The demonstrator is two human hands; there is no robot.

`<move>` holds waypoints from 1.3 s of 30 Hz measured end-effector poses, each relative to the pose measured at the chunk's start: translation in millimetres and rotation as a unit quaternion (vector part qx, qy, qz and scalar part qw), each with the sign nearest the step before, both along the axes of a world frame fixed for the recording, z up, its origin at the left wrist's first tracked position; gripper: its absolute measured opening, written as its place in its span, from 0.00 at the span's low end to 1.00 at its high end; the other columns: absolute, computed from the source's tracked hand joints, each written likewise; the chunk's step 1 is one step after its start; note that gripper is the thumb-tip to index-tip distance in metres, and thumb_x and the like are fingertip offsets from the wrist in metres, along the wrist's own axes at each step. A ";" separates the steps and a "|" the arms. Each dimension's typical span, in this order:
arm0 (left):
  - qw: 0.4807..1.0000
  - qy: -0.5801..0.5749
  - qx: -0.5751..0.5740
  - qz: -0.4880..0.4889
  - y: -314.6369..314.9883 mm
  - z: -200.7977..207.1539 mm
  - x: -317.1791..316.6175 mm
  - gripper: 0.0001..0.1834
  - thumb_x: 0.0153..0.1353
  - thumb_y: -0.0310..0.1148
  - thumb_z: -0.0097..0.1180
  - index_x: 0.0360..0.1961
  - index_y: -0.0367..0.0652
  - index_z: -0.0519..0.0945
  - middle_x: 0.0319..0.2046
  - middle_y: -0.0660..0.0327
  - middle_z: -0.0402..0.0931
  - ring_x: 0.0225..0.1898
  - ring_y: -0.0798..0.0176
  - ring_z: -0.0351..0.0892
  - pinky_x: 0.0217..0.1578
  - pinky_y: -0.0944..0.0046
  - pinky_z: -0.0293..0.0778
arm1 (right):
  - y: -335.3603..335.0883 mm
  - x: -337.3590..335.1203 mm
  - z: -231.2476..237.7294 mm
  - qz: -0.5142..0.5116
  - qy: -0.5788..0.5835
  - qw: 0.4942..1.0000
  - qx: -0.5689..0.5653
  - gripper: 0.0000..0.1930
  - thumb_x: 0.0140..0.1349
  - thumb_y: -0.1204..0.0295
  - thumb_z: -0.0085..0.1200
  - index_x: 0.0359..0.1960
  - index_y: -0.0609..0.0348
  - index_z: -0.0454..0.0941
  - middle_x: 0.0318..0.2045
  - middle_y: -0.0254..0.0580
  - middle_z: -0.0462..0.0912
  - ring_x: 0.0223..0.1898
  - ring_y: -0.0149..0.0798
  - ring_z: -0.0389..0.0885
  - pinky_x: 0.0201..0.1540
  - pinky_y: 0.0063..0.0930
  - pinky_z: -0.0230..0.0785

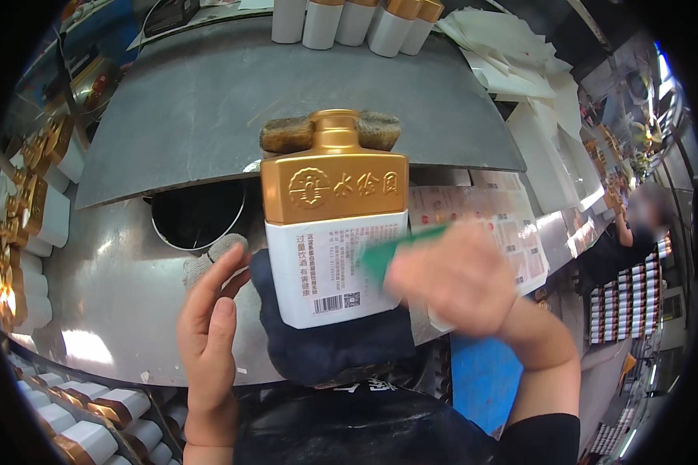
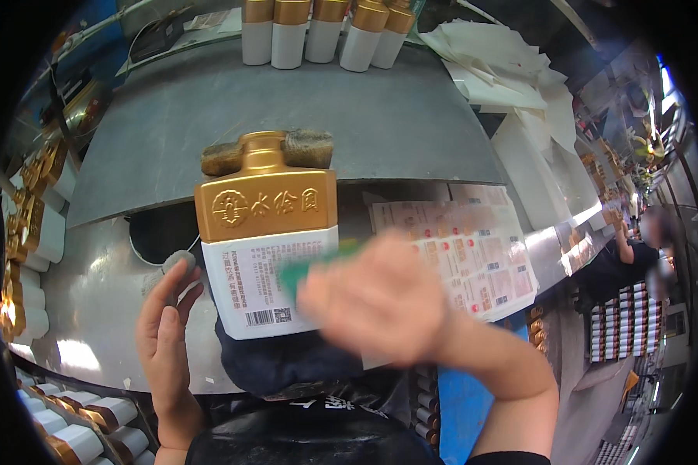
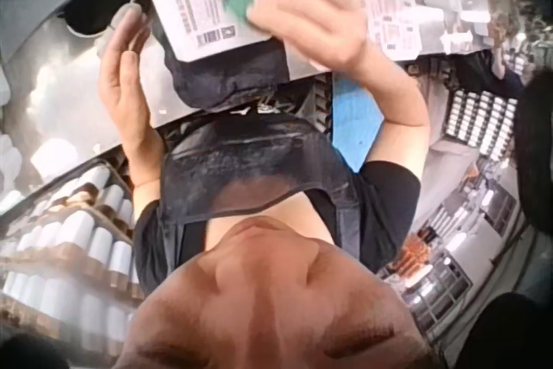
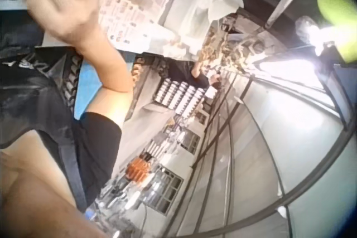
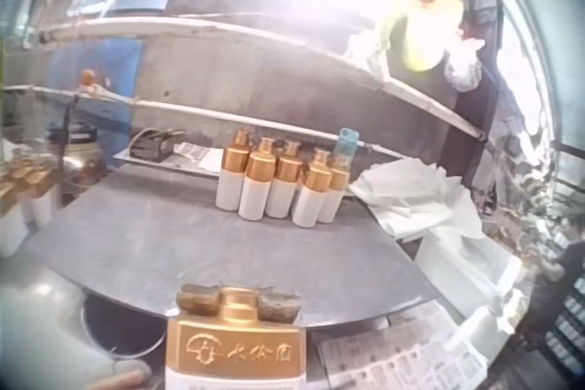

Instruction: The person applies adhesive labels to the sides of gold and white bottles. They pick up a bottle, smooth a label onto its surface, and then place it on a nearby tray. The process is repeated for multiple bottles in a continuous workflow.

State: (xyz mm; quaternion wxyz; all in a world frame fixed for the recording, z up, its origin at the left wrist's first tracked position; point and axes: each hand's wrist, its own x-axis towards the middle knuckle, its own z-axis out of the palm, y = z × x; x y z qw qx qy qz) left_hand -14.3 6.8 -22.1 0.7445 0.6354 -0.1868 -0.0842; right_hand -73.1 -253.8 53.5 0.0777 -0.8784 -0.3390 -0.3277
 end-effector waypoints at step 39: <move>0.930 -0.351 0.107 0.017 -14.5 21.1 -8.6 0.71 0.36 0.20 0.74 0.73 0.47 0.33 0.56 0.48 0.71 0.57 0.50 0.72 0.65 0.50 0.59 | -1.6 -31.2 14.5 -0.087 0.411 0.765 0.488 0.31 0.65 0.53 0.55 0.59 0.68 0.68 0.20 0.34 0.75 0.24 0.25 0.73 0.30 0.21 0.66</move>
